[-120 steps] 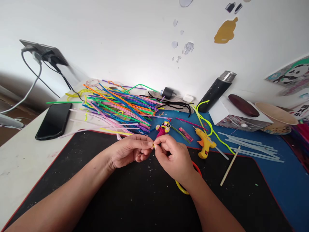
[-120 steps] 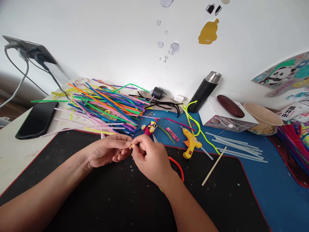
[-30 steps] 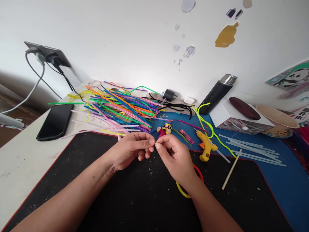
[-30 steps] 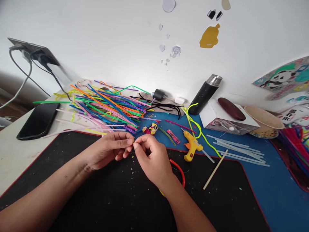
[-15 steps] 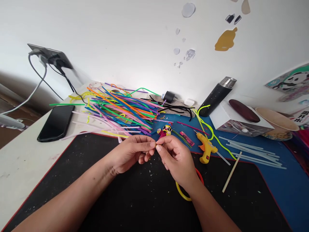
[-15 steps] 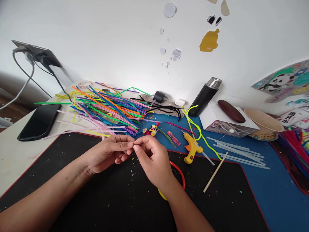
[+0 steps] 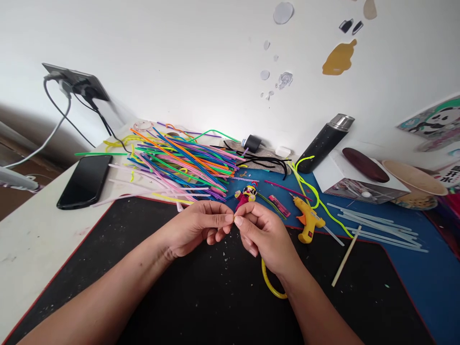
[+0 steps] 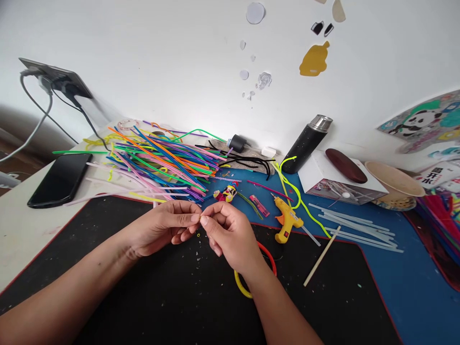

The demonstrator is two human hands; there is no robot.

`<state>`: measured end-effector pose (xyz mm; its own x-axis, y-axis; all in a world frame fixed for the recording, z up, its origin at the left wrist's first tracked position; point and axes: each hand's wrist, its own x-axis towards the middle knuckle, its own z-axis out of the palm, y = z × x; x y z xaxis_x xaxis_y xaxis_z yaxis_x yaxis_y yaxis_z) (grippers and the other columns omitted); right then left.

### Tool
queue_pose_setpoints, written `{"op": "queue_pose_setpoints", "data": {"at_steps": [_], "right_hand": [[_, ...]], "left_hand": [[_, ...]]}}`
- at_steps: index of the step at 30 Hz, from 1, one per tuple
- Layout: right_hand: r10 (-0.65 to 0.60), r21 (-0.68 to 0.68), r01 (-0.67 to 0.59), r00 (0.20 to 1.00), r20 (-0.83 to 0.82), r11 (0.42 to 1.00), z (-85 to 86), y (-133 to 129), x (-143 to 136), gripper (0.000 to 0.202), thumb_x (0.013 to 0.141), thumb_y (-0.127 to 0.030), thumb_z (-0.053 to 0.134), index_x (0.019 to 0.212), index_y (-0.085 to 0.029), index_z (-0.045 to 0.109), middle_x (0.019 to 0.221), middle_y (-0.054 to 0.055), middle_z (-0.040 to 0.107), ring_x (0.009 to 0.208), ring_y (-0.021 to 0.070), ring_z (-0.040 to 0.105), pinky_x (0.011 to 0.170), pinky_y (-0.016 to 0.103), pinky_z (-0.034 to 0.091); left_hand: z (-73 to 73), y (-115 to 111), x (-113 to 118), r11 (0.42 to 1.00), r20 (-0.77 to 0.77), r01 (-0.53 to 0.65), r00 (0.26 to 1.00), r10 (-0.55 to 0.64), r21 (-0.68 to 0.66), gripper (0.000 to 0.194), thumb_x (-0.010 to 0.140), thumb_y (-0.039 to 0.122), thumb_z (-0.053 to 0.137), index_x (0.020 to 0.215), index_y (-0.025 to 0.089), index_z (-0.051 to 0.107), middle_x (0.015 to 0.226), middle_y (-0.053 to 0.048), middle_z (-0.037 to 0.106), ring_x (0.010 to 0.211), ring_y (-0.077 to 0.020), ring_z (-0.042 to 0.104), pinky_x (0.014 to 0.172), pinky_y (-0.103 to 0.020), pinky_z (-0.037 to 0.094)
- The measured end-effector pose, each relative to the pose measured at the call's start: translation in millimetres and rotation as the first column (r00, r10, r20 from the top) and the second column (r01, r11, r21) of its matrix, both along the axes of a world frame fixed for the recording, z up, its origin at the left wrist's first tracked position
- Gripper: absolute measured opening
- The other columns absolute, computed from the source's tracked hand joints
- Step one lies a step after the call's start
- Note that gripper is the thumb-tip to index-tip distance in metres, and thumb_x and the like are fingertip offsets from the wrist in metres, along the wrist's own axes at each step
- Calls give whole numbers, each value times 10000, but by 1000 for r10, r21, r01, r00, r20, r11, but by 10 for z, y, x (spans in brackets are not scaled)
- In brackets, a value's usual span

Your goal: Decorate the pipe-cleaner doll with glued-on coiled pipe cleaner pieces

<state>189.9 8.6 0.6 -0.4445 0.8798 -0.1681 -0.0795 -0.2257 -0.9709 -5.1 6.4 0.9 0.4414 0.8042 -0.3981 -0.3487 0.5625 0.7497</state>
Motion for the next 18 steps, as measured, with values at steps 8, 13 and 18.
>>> {"op": "queue_pose_setpoints", "data": {"at_steps": [8, 13, 18], "right_hand": [[-84, 1, 84, 996, -13, 997, -43, -6, -52, 326, 954, -508, 728, 987, -205, 612, 549, -101, 514, 389, 66, 403, 395, 192, 320], [-112, 90, 108, 993, 47, 990, -26, -16, -59, 321, 954, -513, 715, 990, -212, 613, 574, -87, 540, 410, 78, 434, 403, 199, 343], [-122, 110, 114, 990, 75, 987, -3, -16, -48, 303, 941, -498, 718, 938, -212, 617, 572, -83, 538, 413, 78, 431, 399, 198, 348]], "left_hand": [[-9, -9, 80, 988, -7, -144, 989, 144, 55, 398, 670, 411, 993, 762, 128, 730, 685, -11, 673, 518, -73, 551, 426, -168, 345], [-31, -25, 94, 976, -47, -181, 981, 188, 118, 405, 683, 441, 987, 793, 139, 740, 700, -13, 689, 531, -84, 573, 443, -175, 380], [-46, -25, 88, 979, -104, -134, 983, 150, 151, 396, 706, 457, 963, 787, 137, 744, 703, -23, 701, 529, -90, 565, 450, -189, 390]]}}
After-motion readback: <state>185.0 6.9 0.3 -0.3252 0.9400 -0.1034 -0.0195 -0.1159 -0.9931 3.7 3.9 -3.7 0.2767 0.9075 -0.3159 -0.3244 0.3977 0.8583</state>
